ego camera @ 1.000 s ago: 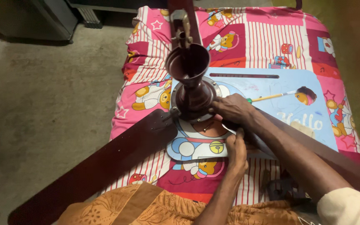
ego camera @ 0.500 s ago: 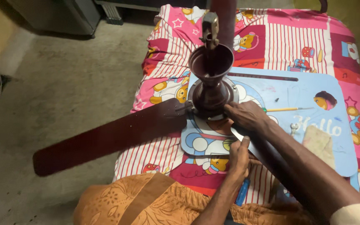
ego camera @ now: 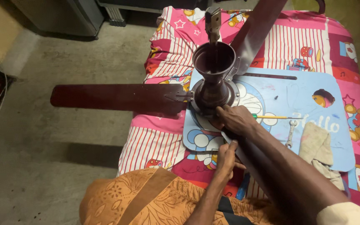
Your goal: The person attaches three fan blades to a ceiling fan motor housing using a screwdriver. They insert screws and tighten them to secure each blade in sequence.
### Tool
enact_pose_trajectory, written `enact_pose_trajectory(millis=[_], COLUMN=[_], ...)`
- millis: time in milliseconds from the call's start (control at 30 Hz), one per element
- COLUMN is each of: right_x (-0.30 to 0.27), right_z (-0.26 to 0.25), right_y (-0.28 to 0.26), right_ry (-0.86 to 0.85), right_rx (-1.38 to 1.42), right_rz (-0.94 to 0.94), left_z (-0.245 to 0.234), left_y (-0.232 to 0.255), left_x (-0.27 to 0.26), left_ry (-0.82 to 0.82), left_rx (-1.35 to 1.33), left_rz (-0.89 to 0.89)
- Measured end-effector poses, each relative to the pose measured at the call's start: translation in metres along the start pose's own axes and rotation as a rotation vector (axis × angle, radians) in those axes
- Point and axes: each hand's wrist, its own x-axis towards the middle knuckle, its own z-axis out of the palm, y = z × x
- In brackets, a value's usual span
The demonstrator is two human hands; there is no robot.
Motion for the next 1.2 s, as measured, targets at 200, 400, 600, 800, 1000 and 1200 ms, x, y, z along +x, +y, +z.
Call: enact_pose_trajectory(millis=[200, 400, 600, 800, 1000, 1200], right_x=[-0.007, -0.013, -0.042, -0.076, -0.072, -0.054], right_z=[0.002, -0.009, -0.037, -0.097, -0.126, -0.116], right_y=[-0.003, 0.035, 0.065, 0.040, 0.023, 0.008], right_ry=[0.046, 0.266, 0.251, 0.322, 0.790, 0.834], right_rx=[0.130, 0.632, 0.776, 0.570, 0.553, 0.705], right_rz=[0.110, 0.359, 0.046, 0.240, -0.036, -0.077], left_z=[-0.012, -0.031, -0.037, -0.038, -0.024, -0.022], left_y=[-0.003, -0.003, 0.016, 0.045, 0.093, 0.121], left_x=[0.004, 0.009, 0.008, -0.004, -0.001, 0.022], left_ry=[-0.041, -0.100, -0.179, -0.158, 0.418, 0.125], left_rx=[0.006, 0.061, 0.110, 0.285, 0.736, 0.920], left_rz=[-0.024, -0.033, -0.143, -0.140, 0.571, 0.737])
